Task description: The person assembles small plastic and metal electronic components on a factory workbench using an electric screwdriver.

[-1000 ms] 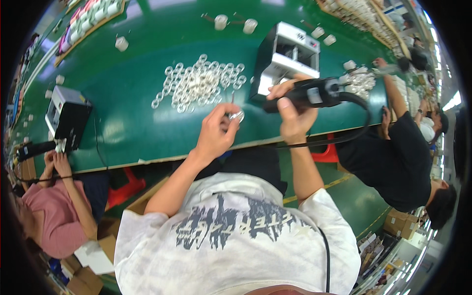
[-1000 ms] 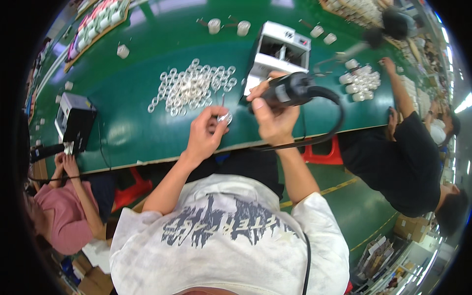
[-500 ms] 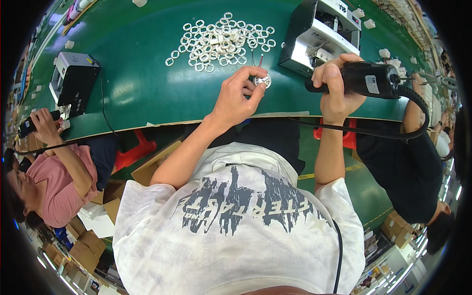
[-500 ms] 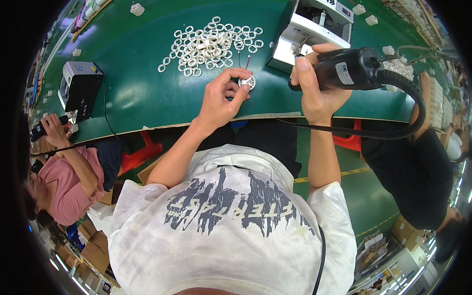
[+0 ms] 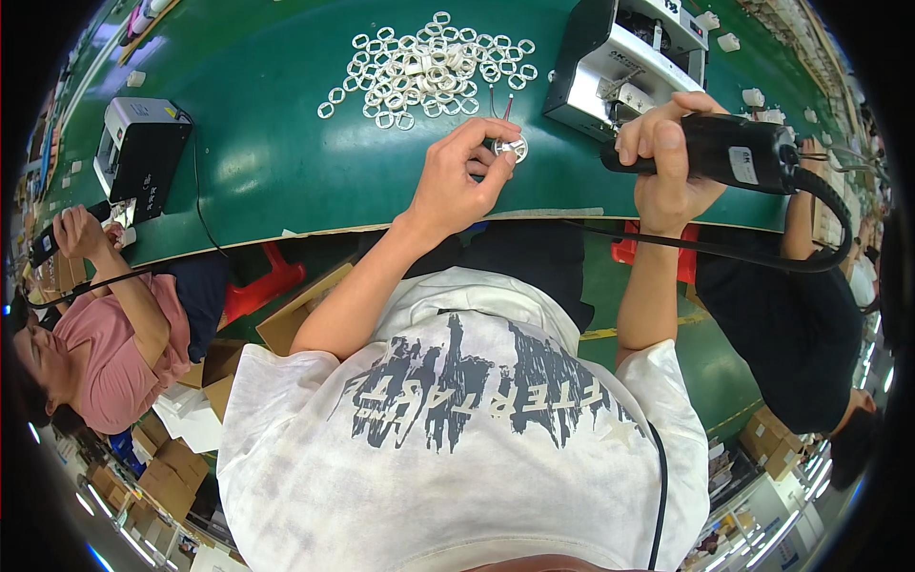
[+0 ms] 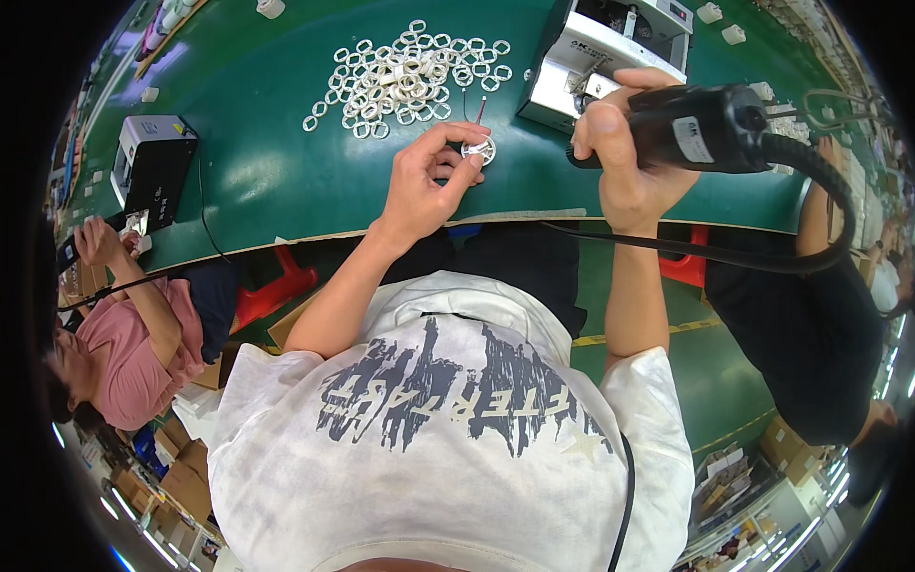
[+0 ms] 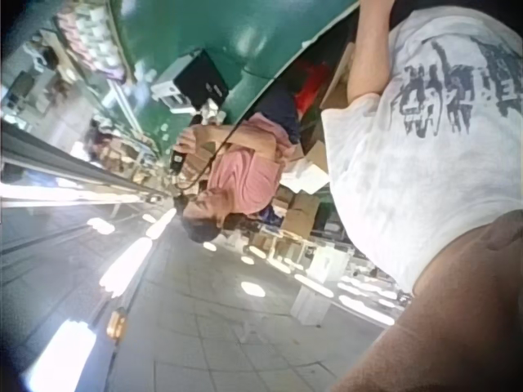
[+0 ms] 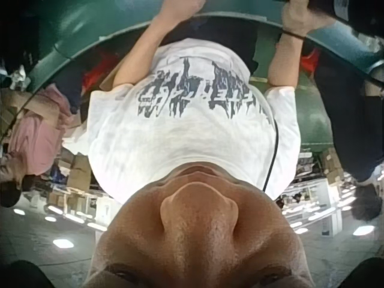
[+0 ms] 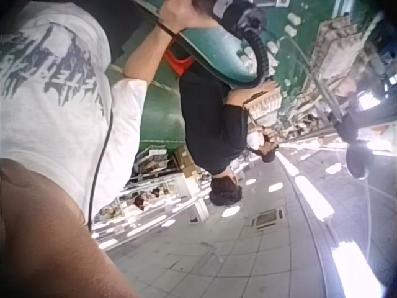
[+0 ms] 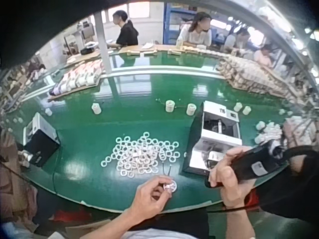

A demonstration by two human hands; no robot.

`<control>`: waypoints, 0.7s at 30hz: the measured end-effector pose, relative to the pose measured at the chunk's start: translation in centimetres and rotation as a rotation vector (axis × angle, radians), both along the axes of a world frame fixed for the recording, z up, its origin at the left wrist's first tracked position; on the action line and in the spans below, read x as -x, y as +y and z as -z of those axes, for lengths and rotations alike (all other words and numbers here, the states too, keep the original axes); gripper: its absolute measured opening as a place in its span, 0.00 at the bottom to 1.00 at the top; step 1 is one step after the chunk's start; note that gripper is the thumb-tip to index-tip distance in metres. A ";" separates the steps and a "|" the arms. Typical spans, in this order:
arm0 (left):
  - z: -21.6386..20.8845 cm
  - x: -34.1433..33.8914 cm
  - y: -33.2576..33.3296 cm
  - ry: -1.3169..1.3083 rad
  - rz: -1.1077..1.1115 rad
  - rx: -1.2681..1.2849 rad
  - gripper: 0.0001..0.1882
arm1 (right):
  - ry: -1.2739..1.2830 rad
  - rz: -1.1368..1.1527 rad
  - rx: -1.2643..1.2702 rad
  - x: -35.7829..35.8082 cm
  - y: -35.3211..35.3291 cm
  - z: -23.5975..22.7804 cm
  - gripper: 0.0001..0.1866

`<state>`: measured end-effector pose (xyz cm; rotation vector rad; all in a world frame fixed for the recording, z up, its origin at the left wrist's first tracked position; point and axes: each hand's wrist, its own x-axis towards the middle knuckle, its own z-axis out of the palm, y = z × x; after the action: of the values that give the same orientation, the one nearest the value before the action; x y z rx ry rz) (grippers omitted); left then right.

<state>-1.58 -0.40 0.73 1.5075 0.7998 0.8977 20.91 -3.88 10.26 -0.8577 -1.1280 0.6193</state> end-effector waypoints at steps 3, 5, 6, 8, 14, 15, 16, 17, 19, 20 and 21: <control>-0.1 0.0 0.0 0.001 -0.006 0.008 0.11 | 0.068 -0.001 -0.050 -0.7 0.2 -0.6 0.19; 0.0 -0.1 0.0 -0.001 -0.007 0.012 0.11 | 0.082 -0.001 -0.073 -0.9 0.2 -1.4 0.19; 0.0 -0.1 0.0 -0.003 -0.008 0.014 0.11 | 0.067 0.028 -0.044 -0.9 0.1 -1.9 0.19; 0.1 -0.2 -0.1 -0.008 -0.006 0.021 0.11 | 0.057 0.060 -0.022 -1.0 0.1 -2.5 0.18; 0.2 0.0 0.0 0.009 -0.003 0.019 0.11 | 0.091 0.107 -0.251 -1.3 1.8 -3.5 0.11; 0.3 -0.1 -0.1 0.016 -0.008 0.022 0.11 | 0.088 0.112 -0.250 -1.2 2.0 -3.4 0.11; 0.2 -0.2 -0.1 0.013 -0.003 0.024 0.11 | -0.018 0.166 -0.206 -1.1 2.3 -3.3 0.11; -0.1 -0.3 -0.4 0.030 -0.014 0.030 0.11 | -0.122 0.219 -0.160 -1.2 2.4 -3.2 0.12; -0.7 -0.6 -0.7 0.047 -0.020 0.041 0.11 | -0.054 0.179 -0.186 -2.0 2.6 -2.1 0.11; -0.9 -0.7 -0.8 0.061 -0.022 0.050 0.11 | -0.066 0.160 -0.152 -2.1 2.8 -1.8 0.11; -1.1 -0.9 -1.0 0.075 -0.024 0.061 0.11 | -0.077 0.141 -0.118 -2.0 2.9 -1.7 0.11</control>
<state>-0.71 -1.39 1.81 1.4883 0.8940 0.8316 22.92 -1.02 11.97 -0.8567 -1.1507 0.4030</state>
